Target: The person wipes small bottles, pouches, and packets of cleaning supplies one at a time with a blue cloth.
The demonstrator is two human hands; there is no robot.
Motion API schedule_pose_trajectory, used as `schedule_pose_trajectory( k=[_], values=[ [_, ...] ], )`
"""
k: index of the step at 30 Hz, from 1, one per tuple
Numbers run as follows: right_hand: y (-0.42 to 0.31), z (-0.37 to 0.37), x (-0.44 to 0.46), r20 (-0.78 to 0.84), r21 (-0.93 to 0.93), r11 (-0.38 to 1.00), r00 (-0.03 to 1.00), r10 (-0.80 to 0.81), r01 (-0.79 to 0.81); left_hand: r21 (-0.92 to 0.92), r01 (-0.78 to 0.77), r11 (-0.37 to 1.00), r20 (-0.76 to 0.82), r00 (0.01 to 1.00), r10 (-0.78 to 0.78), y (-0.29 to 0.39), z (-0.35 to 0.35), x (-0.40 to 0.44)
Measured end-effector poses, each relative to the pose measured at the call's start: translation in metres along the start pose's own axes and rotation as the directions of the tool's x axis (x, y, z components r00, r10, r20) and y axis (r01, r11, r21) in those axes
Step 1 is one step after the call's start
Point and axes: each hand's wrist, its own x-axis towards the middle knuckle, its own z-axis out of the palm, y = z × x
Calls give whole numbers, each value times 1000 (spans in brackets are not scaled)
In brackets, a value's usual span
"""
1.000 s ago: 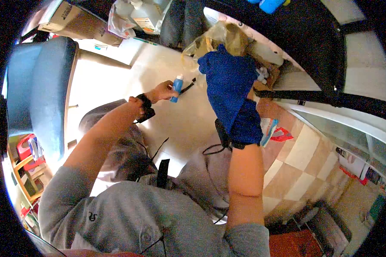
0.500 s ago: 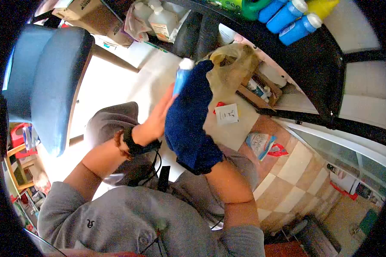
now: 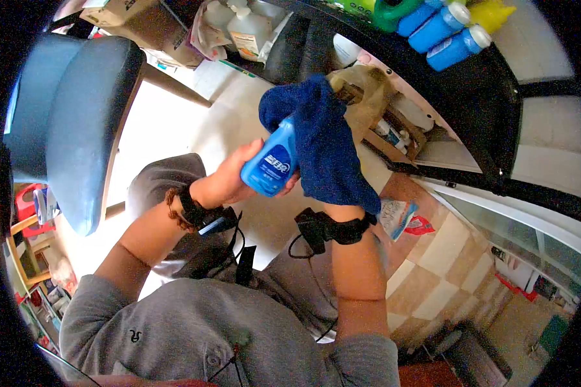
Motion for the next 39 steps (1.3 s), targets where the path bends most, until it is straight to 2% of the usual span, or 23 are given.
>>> schedule_pose_trajectory(
  k=[3,6,7,10,11,13,15,17,18,20,21,24,25,26,27,28,31,32,34,35,37,38,39],
  values=[
    [10,6,3,-43,-65,998,999,0,-3,4,41,999,-279,959,-38,2,15,-5],
    [41,9,9,-139,-268,963,990,-9,-29,219,75,973,-344,939,5,-12,3,0],
    [49,8,12,-164,-296,952,986,25,-74,309,42,950,-249,968,38,-10,-2,2],
    [51,6,20,-231,-160,940,937,260,-300,769,-40,638,-228,915,333,-13,1,2],
    [48,6,21,-239,-116,917,907,348,-382,711,-45,702,-272,903,334,-10,2,1],
    [48,11,20,-204,-166,935,938,279,-314,581,-67,811,-353,877,326,-1,3,2],
    [57,24,5,-101,-385,923,995,-22,-19,762,-81,643,-337,797,501,-1,-8,3],
    [54,41,1,-119,-133,991,993,-19,3,911,-44,411,-269,693,669,-5,-15,4],
    [56,44,0,-129,100,995,992,3,9,951,64,304,-252,730,635,0,-12,3],
    [63,38,1,-62,-89,993,994,-88,83,966,252,55,-240,797,554,14,-3,0],
    [72,23,6,49,-483,859,985,-166,169,946,275,-174,-140,826,546,22,-5,1],
    [37,6,17,128,-565,825,988,90,-2,993,113,32,-101,687,720,34,-17,7],
    [36,7,18,110,-481,872,981,158,-87,946,-168,277,-120,612,782,33,-20,20],
    [36,8,21,99,-390,904,969,228,-173,830,-169,531,-251,737,627,33,-19,15],
    [37,10,23,94,-292,921,950,297,-259,756,-96,647,-344,783,518,32,-10,12],
    [38,12,24,97,-189,919,925,367,-345,666,-12,746,-424,817,391,30,-4,11],
    [40,20,22,123,23,878,873,472,-478,369,-116,922,-517,799,307,26,-12,21],
    [39,24,20,125,23,891,886,447,-453,256,-155,954,-543,793,275,26,-15,23],
    [35,37,16,139,20,917,909,393,-399,188,-232,954,-523,799,297,40,-13,21],
    [34,43,14,148,20,929,920,362,-369,116,-324,939,-567,755,330,42,-7,22],
    [33,54,8,108,-140,981,983,150,-134,41,-377,925,-575,749,330,38,-9,20],
    [34,57,3,88,-305,950,995,-46,71,2,-400,916,-576,749,328,35,-9,20],
    [36,60,-1,99,-461,849,966,-241,259,-1,-428,904,-621,709,335,30,-4,20]
  ],
)
